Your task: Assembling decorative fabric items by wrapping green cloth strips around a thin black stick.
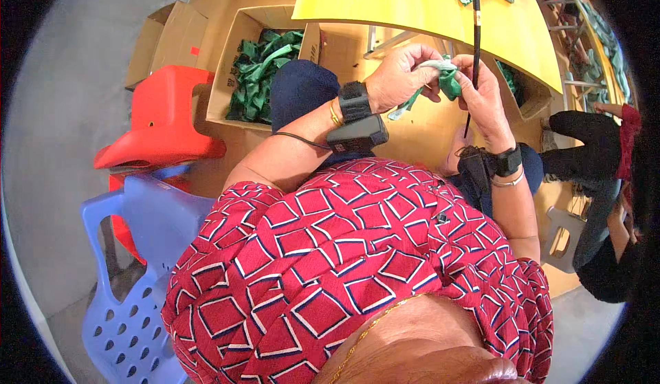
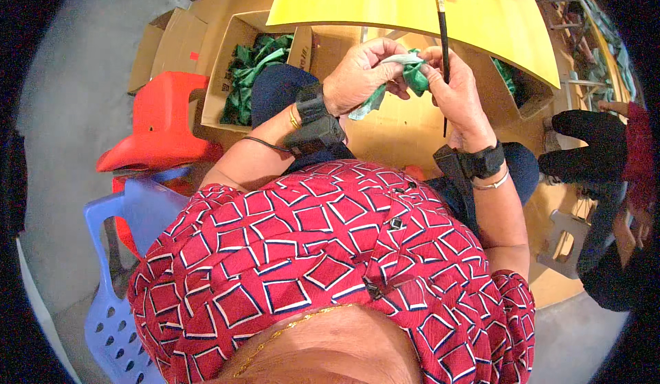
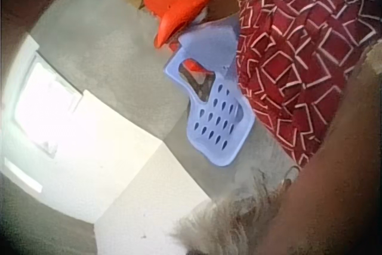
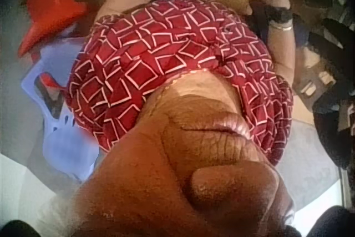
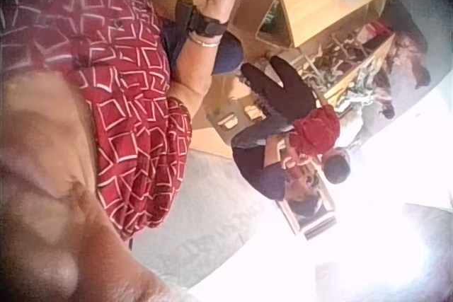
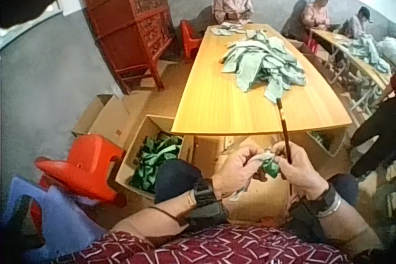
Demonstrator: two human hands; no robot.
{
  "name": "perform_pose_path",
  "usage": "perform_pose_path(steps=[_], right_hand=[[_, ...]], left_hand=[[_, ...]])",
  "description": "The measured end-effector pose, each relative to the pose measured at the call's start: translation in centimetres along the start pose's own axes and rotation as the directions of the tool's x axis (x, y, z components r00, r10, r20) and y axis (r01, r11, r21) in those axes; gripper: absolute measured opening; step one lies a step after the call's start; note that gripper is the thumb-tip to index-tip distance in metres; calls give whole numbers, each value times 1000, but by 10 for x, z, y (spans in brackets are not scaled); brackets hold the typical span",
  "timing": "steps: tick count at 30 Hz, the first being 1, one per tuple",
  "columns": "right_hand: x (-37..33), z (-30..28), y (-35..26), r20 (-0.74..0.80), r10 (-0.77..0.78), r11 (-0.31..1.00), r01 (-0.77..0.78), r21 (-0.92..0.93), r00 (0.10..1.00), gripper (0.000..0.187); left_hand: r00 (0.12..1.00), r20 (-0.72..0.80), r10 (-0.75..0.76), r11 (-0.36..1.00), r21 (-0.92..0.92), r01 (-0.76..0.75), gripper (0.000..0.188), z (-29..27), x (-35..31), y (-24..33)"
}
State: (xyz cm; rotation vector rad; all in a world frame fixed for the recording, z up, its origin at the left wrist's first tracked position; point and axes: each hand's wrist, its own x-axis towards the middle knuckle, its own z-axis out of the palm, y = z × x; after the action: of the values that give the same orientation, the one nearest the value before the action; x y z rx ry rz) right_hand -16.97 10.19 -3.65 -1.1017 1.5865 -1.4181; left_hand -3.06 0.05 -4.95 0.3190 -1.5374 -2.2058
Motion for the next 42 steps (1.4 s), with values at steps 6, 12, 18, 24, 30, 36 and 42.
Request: perform_pose_path(steps=[6, 12, 18, 24, 30, 36, 42], right_hand=[[-5, 11, -1, -92, -32, 995, 41, 96, 995, 14], [-3, 5, 2, -57, -101, 989, 107, 107, 993, 12], [-2, -9, 4, 180, -12, 950, -45, 308, 984, 11], [-2, -8, 3, 154, 30, 948, -77, 309, 988, 12], [-6, -6, 2, 106, -69, 990, 54, 133, 992, 27], [-9, 9, 3, 58, -63, 969, 47, 241, 996, 30], [-3, 8, 7, -108, -355, 935, 353, -35, 929, 14]], left_hand=[[990, 12, 139, 982, 128, -139, 16, 1, -1, -7], [993, -14, 114, 981, 161, -111, 14, 1, -2, -3], [993, -2, 114, 992, 46, -114, 11, -10, 2, -11], [999, 10, 38, 997, -68, -38, 9, -5, -3, -2], [977, -70, 204, 960, 210, -185, 6, -5, 0, -2], [968, -165, 190, 982, 43, -186, 7, 9, -4, 5], [972, -206, 115, 974, -168, -151, 10, 12, -6, 1]])
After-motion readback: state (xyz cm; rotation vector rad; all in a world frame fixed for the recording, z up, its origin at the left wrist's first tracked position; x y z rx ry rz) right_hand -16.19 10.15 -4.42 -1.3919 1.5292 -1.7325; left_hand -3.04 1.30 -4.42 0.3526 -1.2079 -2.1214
